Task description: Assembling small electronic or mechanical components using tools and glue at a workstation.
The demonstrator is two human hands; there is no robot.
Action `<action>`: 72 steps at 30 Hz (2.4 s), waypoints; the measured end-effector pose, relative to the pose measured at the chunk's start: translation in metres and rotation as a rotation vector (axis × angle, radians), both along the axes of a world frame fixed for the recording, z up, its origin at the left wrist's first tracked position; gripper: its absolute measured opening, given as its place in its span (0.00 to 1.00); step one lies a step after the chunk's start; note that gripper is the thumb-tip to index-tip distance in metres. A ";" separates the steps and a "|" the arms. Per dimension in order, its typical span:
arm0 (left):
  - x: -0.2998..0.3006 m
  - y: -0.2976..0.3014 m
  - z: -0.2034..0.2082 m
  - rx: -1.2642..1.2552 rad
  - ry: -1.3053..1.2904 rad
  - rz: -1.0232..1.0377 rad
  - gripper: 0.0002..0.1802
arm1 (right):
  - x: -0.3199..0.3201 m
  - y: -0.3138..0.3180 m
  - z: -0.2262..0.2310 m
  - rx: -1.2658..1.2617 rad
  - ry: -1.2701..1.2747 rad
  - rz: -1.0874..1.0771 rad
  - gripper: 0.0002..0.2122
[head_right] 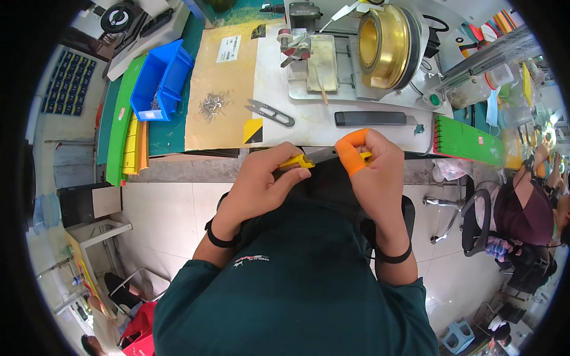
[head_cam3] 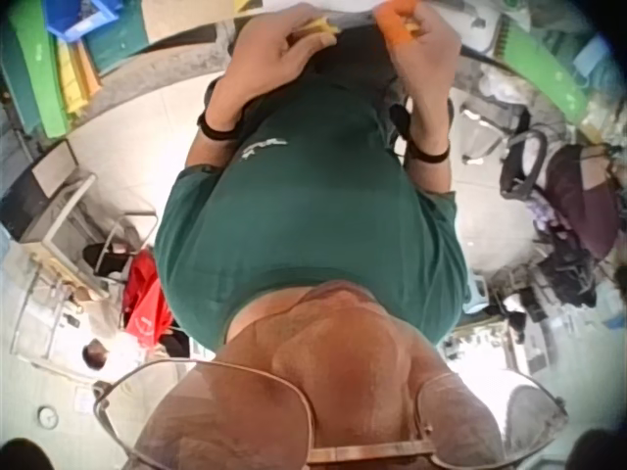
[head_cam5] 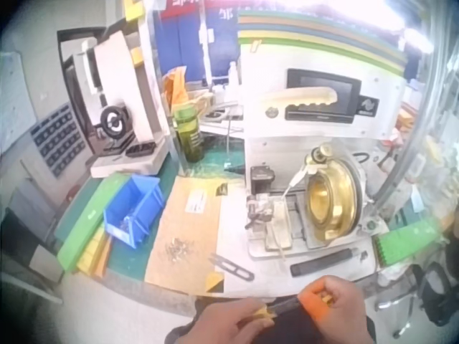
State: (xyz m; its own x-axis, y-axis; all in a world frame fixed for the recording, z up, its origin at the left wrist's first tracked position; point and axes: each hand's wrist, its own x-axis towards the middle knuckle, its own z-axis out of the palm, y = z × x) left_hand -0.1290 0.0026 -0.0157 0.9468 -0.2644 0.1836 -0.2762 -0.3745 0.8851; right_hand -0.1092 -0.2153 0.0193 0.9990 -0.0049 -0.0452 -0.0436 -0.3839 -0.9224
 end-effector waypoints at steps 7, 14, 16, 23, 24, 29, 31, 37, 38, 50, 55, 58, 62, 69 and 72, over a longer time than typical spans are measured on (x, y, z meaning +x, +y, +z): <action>0.000 -0.002 0.009 -0.041 0.245 0.017 0.11 | 0.002 -0.002 -0.004 0.128 0.234 -0.024 0.07; 0.003 -0.003 0.002 -0.092 0.371 0.063 0.14 | 0.001 0.001 -0.007 0.120 0.259 -0.025 0.07; 0.005 -0.003 0.002 -0.070 0.414 0.079 0.15 | 0.001 0.003 -0.006 0.115 0.255 -0.019 0.07; 0.008 -0.003 -0.005 -0.075 0.514 0.118 0.21 | 0.000 0.004 -0.009 0.159 0.266 0.020 0.07; 0.009 -0.002 -0.007 -0.074 0.515 0.118 0.21 | -0.001 0.005 -0.010 0.172 0.254 0.025 0.07; 0.009 -0.002 -0.002 -0.078 0.547 0.139 0.21 | 0.004 0.002 -0.014 0.160 0.260 0.036 0.07; 0.008 -0.003 -0.005 -0.085 0.543 0.141 0.21 | 0.007 0.000 -0.016 0.115 0.262 0.050 0.08; 0.008 -0.003 -0.004 -0.058 0.518 0.139 0.22 | 0.008 -0.005 -0.017 0.115 0.282 0.122 0.09; 0.008 -0.003 -0.004 -0.047 0.509 0.141 0.22 | 0.008 -0.005 -0.017 0.135 0.301 0.126 0.08; 0.008 -0.001 0.006 -0.184 0.605 0.134 0.18 | 0.010 -0.008 -0.014 0.240 0.361 0.137 0.06; 0.004 -0.002 -0.001 -0.009 0.390 0.171 0.19 | 0.010 -0.005 -0.010 0.210 0.346 0.140 0.05; 0.001 -0.004 -0.001 0.066 0.239 0.253 0.21 | 0.004 0.002 -0.009 0.079 0.244 0.135 0.06; -0.001 -0.007 0.005 0.167 0.070 0.363 0.21 | -0.006 0.012 -0.006 -0.058 -0.027 0.052 0.08; -0.004 -0.008 0.004 0.188 -0.083 0.416 0.21 | -0.013 0.019 -0.003 -0.137 -0.194 0.044 0.10; -0.006 -0.008 0.007 0.204 -0.128 0.431 0.21 | -0.013 0.019 -0.005 -0.169 -0.285 0.053 0.10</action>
State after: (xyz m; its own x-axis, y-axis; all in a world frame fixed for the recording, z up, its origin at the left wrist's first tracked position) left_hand -0.1347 -0.0057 -0.0088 0.9512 0.1033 0.2907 -0.1598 -0.6409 0.7508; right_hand -0.1220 -0.1967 0.0147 0.9703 0.0640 0.2333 0.2314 -0.5276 -0.8174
